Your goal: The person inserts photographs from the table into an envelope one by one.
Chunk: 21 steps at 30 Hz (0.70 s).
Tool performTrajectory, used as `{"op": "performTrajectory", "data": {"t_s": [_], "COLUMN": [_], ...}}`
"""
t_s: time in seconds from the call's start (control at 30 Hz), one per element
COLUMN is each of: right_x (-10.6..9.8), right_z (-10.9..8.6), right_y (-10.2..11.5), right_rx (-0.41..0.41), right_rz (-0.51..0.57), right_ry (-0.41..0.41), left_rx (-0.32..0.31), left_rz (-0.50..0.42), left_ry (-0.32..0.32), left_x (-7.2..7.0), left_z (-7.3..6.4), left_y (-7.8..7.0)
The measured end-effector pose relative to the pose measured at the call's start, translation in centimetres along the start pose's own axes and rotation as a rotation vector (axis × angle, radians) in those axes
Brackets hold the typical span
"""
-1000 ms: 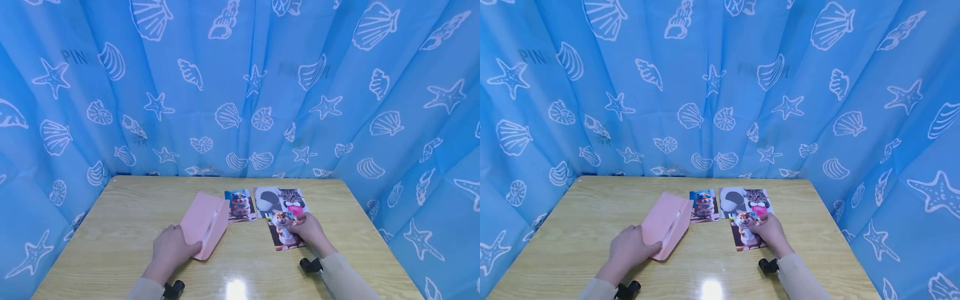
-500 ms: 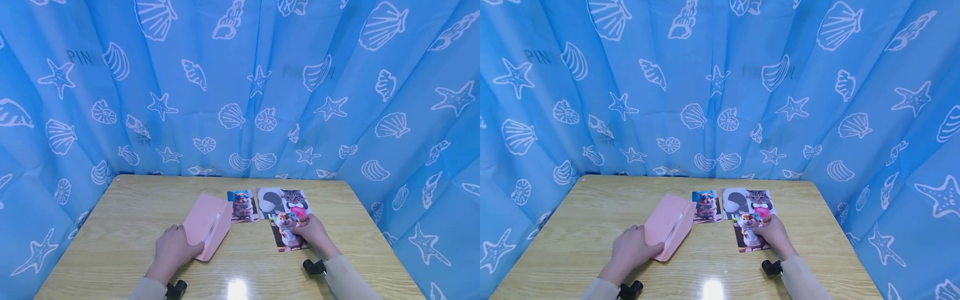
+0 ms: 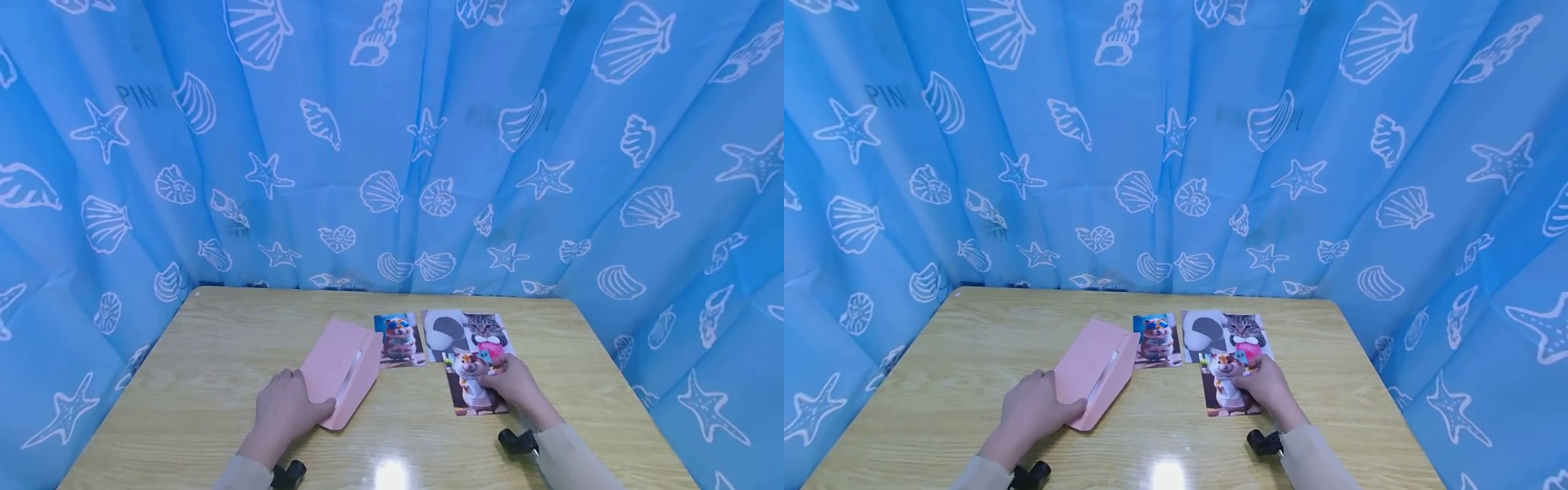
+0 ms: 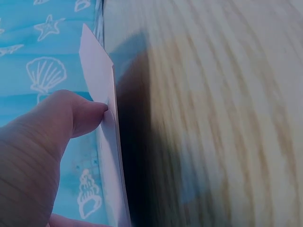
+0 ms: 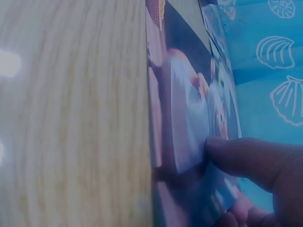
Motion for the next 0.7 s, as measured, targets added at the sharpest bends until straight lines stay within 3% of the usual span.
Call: {"op": "performTrajectory", "data": {"t_s": [0.37, 0.7], "right_x": [-0.6, -1.6], "right_z": [0.2, 0.0], "right_y": [-0.1, 0.9], "right_rx": [-0.070, -0.097], "right_rz": [-0.007, 0.015], "right_ry": [0.009, 0.030], "left_rx": [0.010, 0.034], "left_rz": [-0.055, -0.145], "left_ry": [0.013, -0.046], "left_x": [0.0, -0.4], "left_z": [-0.3, -0.5], "left_y": [0.5, 0.7]}}
Point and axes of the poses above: each hand's wrist, its own z-axis towards the middle knuckle, its own x-axis out of the palm, y = z × x, the point moved 2 cm from there along z, towards the middle knuckle, and after that the axes turned 7 degrees about x, right-handed, at the moved point
